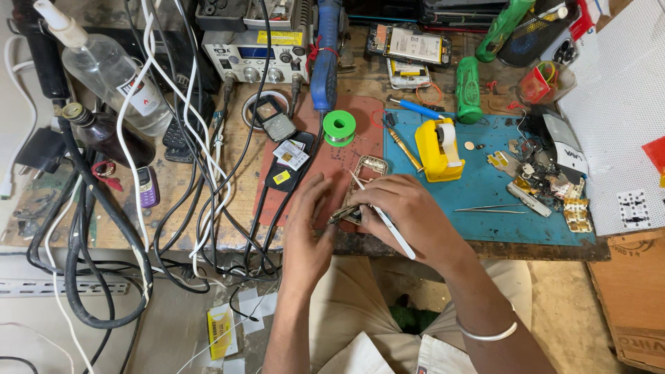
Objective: The person disassembles a feature phone, using a metal pry tool to separate the housing and lift the circuit board, then cleans the board and contacts with a brush, and reassembles the phone by seating the board and pressing the keypad and screen assembly back together.
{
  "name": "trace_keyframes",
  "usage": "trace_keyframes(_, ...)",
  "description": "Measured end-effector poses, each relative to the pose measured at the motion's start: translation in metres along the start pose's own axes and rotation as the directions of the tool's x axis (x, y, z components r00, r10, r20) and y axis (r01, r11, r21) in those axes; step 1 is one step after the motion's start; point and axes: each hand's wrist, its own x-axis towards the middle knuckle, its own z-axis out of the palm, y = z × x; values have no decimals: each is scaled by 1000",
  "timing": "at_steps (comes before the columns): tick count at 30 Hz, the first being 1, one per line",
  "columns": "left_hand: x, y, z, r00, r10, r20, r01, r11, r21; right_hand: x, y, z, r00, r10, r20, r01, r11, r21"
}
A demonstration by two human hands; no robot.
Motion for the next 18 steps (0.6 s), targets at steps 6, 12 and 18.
trace_keyframes(6, -1, -14, -8, 957, -278, -79, 242, 921, -306, 9, -1, 5, 999, -24, 26, 26, 997, -76)
trace_keyframes(12, -3, -15, -10, 866, -419, 272, 499, 686, -530, 16, -2, 11, 996, -82, 34, 86, 988, -131)
trace_keyframes(18, 1, -5, -5, 845, -386, 370, 534, 581, -614, 18, -2, 14, 994, -109, 8, 109, 984, -141)
